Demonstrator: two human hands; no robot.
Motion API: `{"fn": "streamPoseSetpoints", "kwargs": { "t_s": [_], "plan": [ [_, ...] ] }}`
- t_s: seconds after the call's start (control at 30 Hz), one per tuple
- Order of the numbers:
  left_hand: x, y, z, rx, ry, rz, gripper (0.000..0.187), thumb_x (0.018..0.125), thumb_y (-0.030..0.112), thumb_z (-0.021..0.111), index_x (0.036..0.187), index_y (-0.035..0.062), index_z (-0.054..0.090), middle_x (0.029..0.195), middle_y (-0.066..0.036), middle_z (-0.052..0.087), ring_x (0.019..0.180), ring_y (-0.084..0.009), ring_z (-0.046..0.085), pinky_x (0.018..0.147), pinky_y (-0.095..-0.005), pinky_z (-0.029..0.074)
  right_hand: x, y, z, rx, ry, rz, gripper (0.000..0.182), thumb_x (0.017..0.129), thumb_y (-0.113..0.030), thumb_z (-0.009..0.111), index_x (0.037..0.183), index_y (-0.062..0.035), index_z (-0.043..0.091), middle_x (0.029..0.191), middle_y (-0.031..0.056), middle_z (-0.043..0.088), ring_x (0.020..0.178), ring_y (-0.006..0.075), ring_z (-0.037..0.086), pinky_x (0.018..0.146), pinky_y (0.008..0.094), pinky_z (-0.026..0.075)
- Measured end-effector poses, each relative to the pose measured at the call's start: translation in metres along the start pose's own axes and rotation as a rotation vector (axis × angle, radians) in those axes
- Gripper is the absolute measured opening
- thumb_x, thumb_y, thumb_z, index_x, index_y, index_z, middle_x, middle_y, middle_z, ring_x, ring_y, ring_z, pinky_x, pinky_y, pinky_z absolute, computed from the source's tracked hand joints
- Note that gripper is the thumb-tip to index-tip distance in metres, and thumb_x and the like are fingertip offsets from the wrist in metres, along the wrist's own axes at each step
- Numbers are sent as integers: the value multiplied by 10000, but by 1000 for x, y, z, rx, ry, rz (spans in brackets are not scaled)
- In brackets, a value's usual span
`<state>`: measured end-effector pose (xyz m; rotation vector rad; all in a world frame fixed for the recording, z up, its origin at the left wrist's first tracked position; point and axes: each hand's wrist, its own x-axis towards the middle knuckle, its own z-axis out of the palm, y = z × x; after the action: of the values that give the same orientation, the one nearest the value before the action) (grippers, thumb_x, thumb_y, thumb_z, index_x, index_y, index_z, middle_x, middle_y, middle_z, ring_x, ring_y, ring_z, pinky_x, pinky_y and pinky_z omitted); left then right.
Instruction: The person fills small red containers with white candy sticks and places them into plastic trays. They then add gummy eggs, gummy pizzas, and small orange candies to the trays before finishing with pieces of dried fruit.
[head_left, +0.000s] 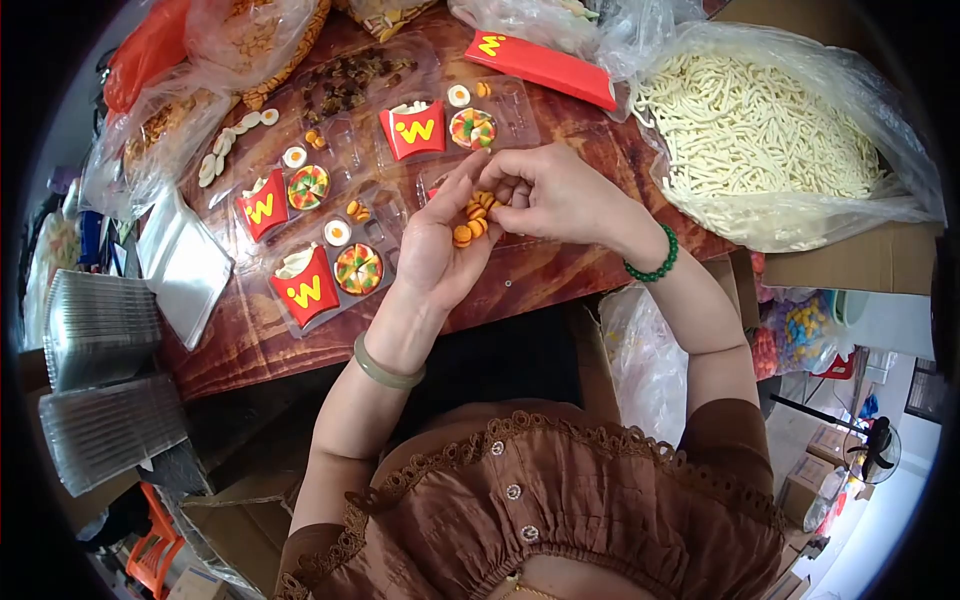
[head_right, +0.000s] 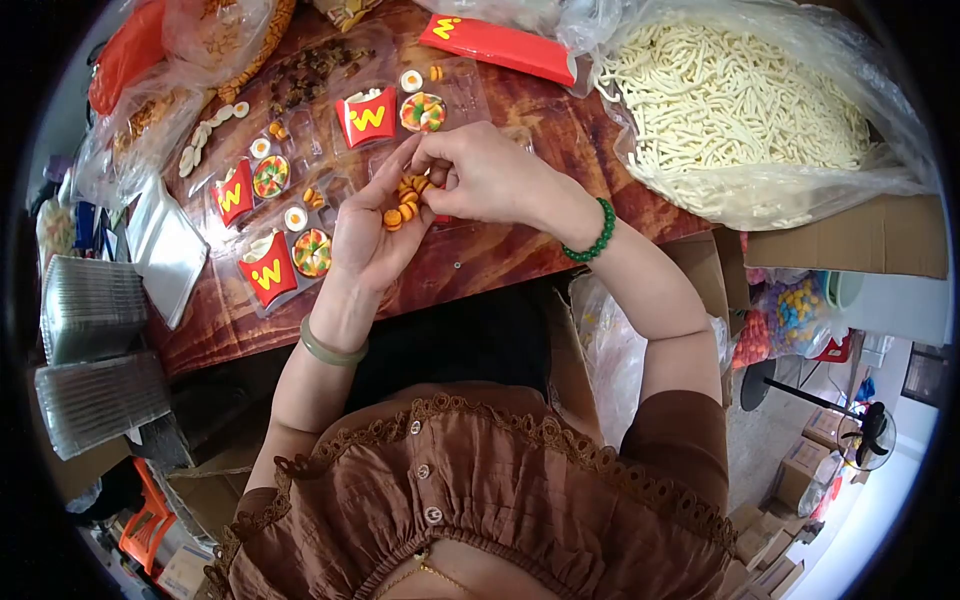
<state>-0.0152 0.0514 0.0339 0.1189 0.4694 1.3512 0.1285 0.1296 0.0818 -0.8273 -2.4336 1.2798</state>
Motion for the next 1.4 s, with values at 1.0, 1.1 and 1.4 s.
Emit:
{"fn": "streamPoseSetpoints", "kwargs": {
  "t_s": [1.0, 1.1, 1.4],
  "plan": [
    [-26, -53, -18, 403, 102, -279, 194, 921, 218, 587, 969, 30, 588, 869, -89, 663, 633, -144, 628, 515, -224, 440, -46, 40, -27, 96, 227, 275, 239, 762, -144, 755, 904, 3, 631, 748, -27, 584, 627, 13, 486, 544, 185, 410],
    [-26, -55, -23, 434, 135, -308, 204, 910, 234, 606, 953, 35, 595, 880, -88, 660, 653, -143, 628, 522, -229, 444, -25, 55, -27, -159, 277, 244, 329, 738, -169, 779, 966, 16, 632, 736, 6, 583, 631, 46, 498, 565, 206, 426],
    [-23, -37, -33, 150, 160, -391, 398, 987, 357, 407, 1123, 15, 558, 1067, -110, 629, 831, -206, 641, 664, -268, 496, -11, 80, -25, -264, 255, 92, 173, 795, -102, 681, 930, 6, 664, 785, 103, 639, 677, 168, 610, 611, 291, 476]
  ]
}}
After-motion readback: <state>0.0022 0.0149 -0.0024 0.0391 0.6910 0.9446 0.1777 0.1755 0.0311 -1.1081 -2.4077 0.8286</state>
